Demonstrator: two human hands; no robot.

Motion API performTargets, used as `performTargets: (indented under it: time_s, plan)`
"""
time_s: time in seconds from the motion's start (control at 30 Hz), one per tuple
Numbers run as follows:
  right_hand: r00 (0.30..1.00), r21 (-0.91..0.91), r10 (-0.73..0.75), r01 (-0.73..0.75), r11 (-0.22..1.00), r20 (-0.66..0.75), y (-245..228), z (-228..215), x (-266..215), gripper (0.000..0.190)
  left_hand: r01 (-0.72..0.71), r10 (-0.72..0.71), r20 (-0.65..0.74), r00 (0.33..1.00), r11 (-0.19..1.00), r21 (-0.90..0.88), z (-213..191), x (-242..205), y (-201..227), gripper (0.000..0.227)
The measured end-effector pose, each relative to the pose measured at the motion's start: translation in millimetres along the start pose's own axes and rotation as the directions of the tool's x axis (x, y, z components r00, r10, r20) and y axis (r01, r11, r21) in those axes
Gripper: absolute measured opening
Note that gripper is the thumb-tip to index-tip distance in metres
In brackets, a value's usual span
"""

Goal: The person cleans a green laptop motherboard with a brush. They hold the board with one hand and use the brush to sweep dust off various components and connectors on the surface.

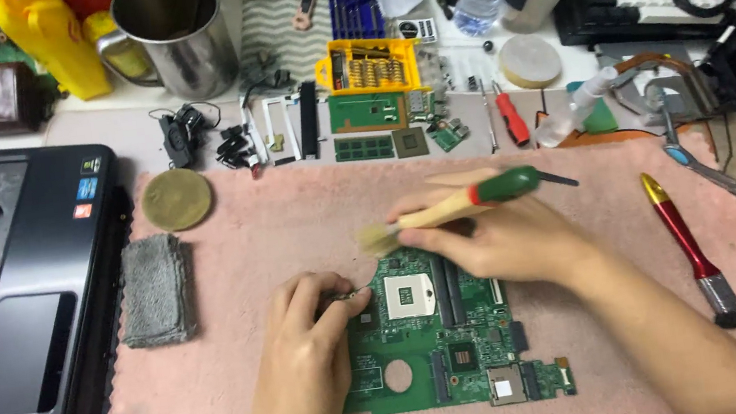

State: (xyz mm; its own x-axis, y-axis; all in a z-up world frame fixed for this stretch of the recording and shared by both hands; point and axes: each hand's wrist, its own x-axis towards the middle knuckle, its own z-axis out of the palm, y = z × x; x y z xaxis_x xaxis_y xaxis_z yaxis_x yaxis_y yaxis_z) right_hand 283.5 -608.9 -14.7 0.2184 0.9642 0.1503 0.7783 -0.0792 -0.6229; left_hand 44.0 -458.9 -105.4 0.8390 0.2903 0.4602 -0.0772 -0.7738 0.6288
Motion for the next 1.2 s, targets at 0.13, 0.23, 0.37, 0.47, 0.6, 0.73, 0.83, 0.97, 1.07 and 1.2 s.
performTargets:
  time_s: [0.13, 0.23, 0.37, 0.47, 0.6, 0.73, 0.83, 0.97, 1.07, 1.2]
  plan:
    - [0.978, -0.144, 0.207, -0.203, 0.969, 0.016, -0.4, -15.9, -13.1, 0.037, 0.030, -0.030, 0.025, 0.999, 0.999, -0.027, -4.5, 2.9, 7.5, 0.024]
    - [0.984, -0.103, 0.168, -0.173, 0.980, -0.056, -16.1, -11.4, -1.4, 0.034, 0.023, -0.023, 0.035, 0.999, 0.999, -0.022, -6.3, 3.9, 8.5, 0.025]
    - [0.981, -0.104, 0.192, -0.189, 0.976, 0.024, -11.0, 3.7, 6.3, 0.032, 0.023, -0.022, 0.058, 0.998, 1.000, -0.013, -10.9, 7.4, 13.7, 0.021]
    - [0.985, -0.121, 0.115, -0.130, 0.984, -0.126, -23.8, 2.2, 5.3, 0.015, 0.016, -0.016, 0.079, 0.997, 1.000, -0.004, -11.0, 6.2, 11.8, 0.024]
    - [0.988, -0.169, 0.005, -0.032, 0.985, -0.157, -21.9, 7.6, 6.9, 0.020, 0.015, -0.014, 0.077, 0.997, 1.000, -0.015, -11.4, 6.7, 12.2, 0.023]
    - [0.974, -0.218, 0.214, -0.226, 0.950, -0.077, -16.7, 11.8, 4.8, 0.028, 0.009, -0.011, 0.096, 0.995, 1.000, 0.020, -11.9, 5.3, 11.0, 0.019]
    - [0.978, -0.203, 0.205, -0.208, 0.957, -0.037, -16.3, 10.8, 7.1, 0.032, -0.018, 0.013, 0.107, 0.994, 0.999, 0.044, -13.5, 5.7, 12.5, 0.019]
    - [0.983, -0.145, 0.162, -0.173, 0.974, -0.081, -17.8, 4.3, 7.4, 0.026, -0.010, 0.009, 0.104, 0.995, 1.000, 0.015, -18.5, 9.4, 17.6, 0.015]
    - [0.939, 0.022, 0.245, -0.247, 0.969, -0.240, -16.5, 2.9, 2.1, 0.018, 0.038, -0.034, 0.036, 0.999, 0.992, -0.118, -21.1, 13.5, 17.2, 0.028]
    - [0.879, 0.129, 0.287, -0.257, 0.958, -0.381, 14.0, 7.9, -41.8, 0.013, 0.161, -0.167, -0.043, 0.985, 0.981, -0.109, -30.3, 33.1, 9.6, 0.016]
